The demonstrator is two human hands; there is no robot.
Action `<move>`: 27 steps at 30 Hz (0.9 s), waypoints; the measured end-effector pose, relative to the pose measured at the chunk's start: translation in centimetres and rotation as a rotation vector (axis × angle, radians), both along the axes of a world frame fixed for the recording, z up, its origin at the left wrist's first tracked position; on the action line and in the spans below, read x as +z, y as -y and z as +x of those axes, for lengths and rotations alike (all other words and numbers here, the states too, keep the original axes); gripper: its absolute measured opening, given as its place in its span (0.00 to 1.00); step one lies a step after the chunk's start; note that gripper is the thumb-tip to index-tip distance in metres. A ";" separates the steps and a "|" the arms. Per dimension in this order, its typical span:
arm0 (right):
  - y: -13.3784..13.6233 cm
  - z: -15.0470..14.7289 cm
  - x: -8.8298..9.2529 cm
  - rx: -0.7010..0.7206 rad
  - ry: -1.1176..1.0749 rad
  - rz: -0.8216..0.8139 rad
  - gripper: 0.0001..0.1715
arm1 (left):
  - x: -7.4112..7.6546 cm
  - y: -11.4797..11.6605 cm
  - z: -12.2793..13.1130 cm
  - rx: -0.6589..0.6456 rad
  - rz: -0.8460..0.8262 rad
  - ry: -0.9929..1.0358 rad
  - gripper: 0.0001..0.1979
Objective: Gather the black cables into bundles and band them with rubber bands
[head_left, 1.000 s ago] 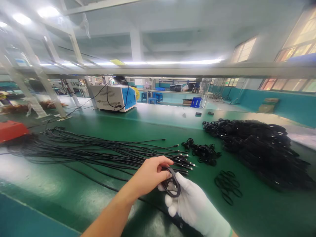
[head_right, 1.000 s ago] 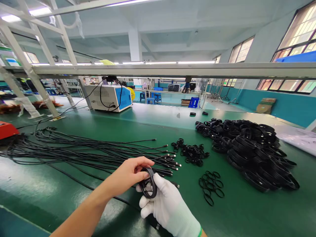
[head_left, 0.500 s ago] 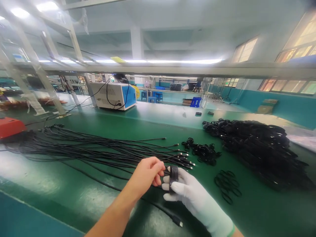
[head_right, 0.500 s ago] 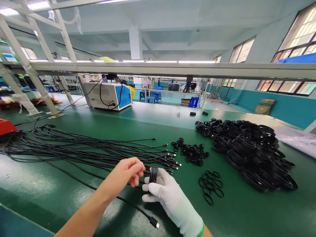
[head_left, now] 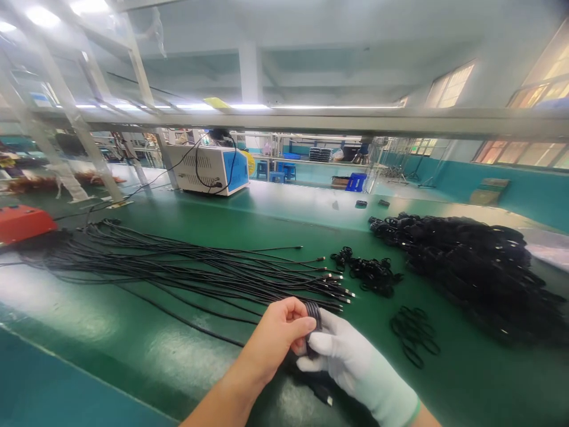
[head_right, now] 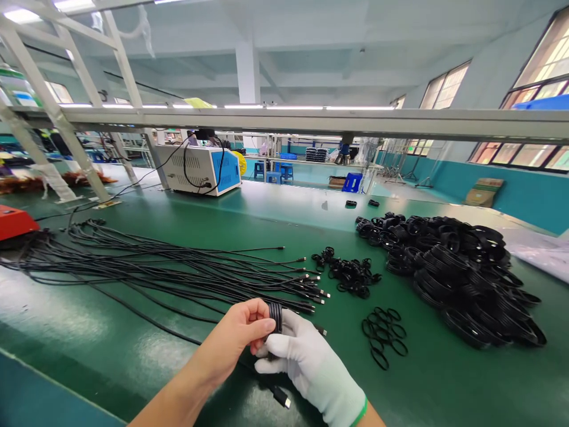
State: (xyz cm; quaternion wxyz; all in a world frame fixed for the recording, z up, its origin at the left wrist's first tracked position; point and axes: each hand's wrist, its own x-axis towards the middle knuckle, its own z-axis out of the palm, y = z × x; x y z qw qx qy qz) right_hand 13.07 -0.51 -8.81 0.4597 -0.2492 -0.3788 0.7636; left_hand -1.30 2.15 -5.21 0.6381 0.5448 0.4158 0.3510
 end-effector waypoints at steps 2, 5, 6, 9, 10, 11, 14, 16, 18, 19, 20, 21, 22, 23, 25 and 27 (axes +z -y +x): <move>0.0 0.1 0.1 0.000 -0.026 -0.018 0.20 | 0.1 0.1 -0.1 0.016 0.045 -0.142 0.06; 0.2 0.0 0.5 0.049 -0.074 -0.052 0.22 | 0.4 0.3 -0.5 0.146 0.335 -0.402 0.05; 0.3 -0.1 0.7 0.063 -0.073 -0.060 0.22 | 0.3 0.3 -0.6 0.180 0.476 -0.464 0.10; 0.6 -0.5 0.9 0.049 -0.017 -0.061 0.22 | -0.5 0.4 -0.6 0.176 0.825 -0.568 0.19; 0.7 -0.6 1.0 0.042 -0.004 -0.056 0.22 | -0.8 0.3 -0.6 0.169 0.886 -0.577 0.19; 0.9 -0.7 1.0 0.037 0.000 -0.048 0.22 | -1.1 0.2 -0.6 0.183 0.921 -0.573 0.17; 1.0 -0.9 1.1 0.039 -0.004 -0.017 0.22 | -1.5 -0.2 -0.5 0.239 0.904 -0.532 0.16; 1.0 -1.1 1.2 0.007 0.017 -0.012 0.24 | -1.5 -0.5 -0.3 0.241 0.869 -0.519 0.17; 0.9 -1.3 1.1 -0.029 0.035 -0.020 0.26 | -1.4 -0.7 -0.1 0.249 0.849 -0.511 0.17; 0.8 -1.4 0.9 -0.045 0.032 -0.023 0.27 | -1.3 -0.9 0.1 0.258 0.841 -0.507 0.17; 0.7 -1.5 0.8 -0.052 0.016 -0.026 0.26 | -1.2 -1.1 0.2 0.265 0.831 -0.507 0.17; 0.6 -1.4 0.5 -0.049 -0.009 -0.030 0.25 | -1.0 -1.3 0.2 0.262 0.815 -0.515 0.17; 0.5 -1.3 0.3 -0.039 -0.042 -0.040 0.23 | -0.7 -1.5 0.2 0.244 0.786 -0.523 0.17; 0.4 -1.0 0.0 -0.021 -0.083 -0.048 0.21 | -0.3 -1.7 0.0 0.205 0.738 -0.521 0.16; 0.3 -0.5 -0.4 0.037 -0.184 -0.080 0.17 | 0.7 -2.3 -0.8 0.078 0.590 -0.453 0.14; 0.2 0.1 -0.7 0.120 -0.293 -0.110 0.21 | 1.6 -2.9 -1.9 -0.053 0.419 -0.302 0.15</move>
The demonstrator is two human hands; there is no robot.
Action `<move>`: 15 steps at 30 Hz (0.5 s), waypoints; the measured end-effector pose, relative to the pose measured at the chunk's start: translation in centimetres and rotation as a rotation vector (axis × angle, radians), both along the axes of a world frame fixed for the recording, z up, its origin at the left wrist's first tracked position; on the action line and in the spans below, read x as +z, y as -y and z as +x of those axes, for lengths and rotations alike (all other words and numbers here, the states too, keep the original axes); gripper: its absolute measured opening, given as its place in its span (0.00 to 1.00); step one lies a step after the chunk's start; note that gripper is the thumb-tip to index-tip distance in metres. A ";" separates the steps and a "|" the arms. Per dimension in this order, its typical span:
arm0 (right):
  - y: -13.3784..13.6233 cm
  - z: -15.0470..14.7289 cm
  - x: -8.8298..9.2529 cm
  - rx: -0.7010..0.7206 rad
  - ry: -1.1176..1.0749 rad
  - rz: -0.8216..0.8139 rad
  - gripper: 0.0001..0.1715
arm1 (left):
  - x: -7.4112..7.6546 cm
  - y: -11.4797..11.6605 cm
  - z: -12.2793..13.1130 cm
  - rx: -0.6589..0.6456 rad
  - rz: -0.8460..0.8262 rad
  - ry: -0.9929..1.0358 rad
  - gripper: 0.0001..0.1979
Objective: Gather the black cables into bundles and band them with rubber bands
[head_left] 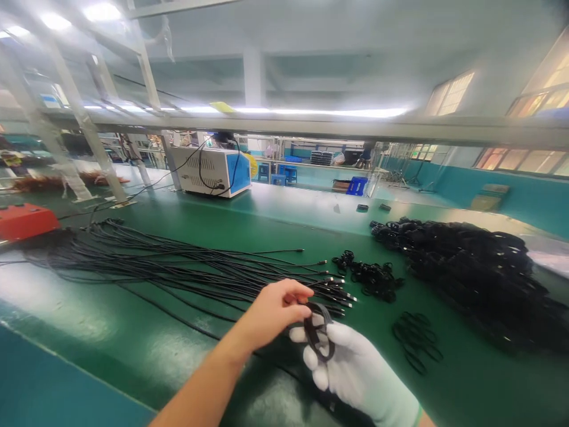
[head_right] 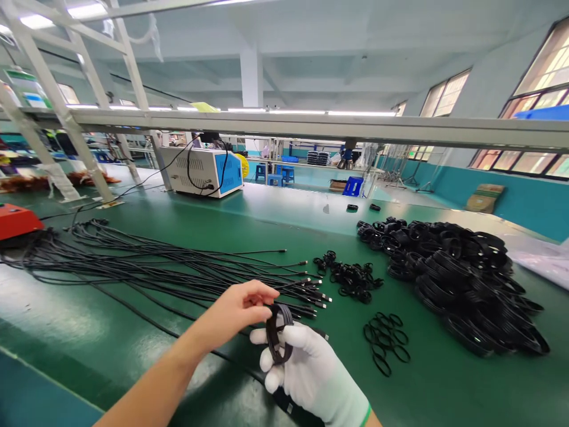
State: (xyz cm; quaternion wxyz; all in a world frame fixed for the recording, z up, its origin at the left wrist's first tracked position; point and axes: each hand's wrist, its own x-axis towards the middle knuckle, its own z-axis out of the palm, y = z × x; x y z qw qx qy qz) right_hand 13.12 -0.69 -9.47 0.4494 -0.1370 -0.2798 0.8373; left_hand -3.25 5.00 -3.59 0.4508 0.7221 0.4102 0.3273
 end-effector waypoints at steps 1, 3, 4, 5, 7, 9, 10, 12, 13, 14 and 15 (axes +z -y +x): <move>0.0 0.2 0.0 0.046 -0.045 -0.009 0.24 | 0.3 -0.2 -0.6 -0.068 -0.091 0.069 0.17; -0.1 0.3 0.0 0.142 -0.088 -0.021 0.31 | 0.3 -0.6 -1.5 -0.228 -0.231 0.191 0.20; -0.1 0.2 0.1 0.183 -0.083 -0.016 0.34 | 0.2 -0.7 -1.8 -0.310 -0.280 0.243 0.22; -0.1 0.1 0.3 0.212 -0.063 -0.014 0.35 | -0.1 -0.8 -2.0 -0.377 -0.311 0.287 0.23; -0.2 -0.2 0.7 0.202 0.018 -0.015 0.35 | -0.7 -0.8 -2.0 -0.427 -0.312 0.337 0.22; -0.2 -0.4 1.2 0.078 0.192 -0.005 0.29 | -1.1 -0.7 -1.8 -0.366 -0.270 0.298 0.20; -0.2 -0.5 1.4 -0.015 0.308 0.019 0.27 | -1.1 -0.7 -1.7 -0.318 -0.243 0.244 0.20; -0.1 -0.6 1.8 -0.186 0.524 0.086 0.31 | -1.2 -0.6 -1.4 -0.223 -0.191 0.124 0.19; -0.1 -0.6 1.9 -0.234 0.584 0.112 0.33 | -1.2 -0.6 -1.2 -0.180 -0.167 0.089 0.18; 0.0 -0.5 1.9 -0.254 0.599 0.125 0.34 | -1.3 -0.6 -1.1 -0.141 -0.148 0.080 0.17; 0.0 -0.5 1.9 -0.253 0.577 0.121 0.32 | -1.4 -0.7 -1.1 -0.106 -0.135 0.093 0.16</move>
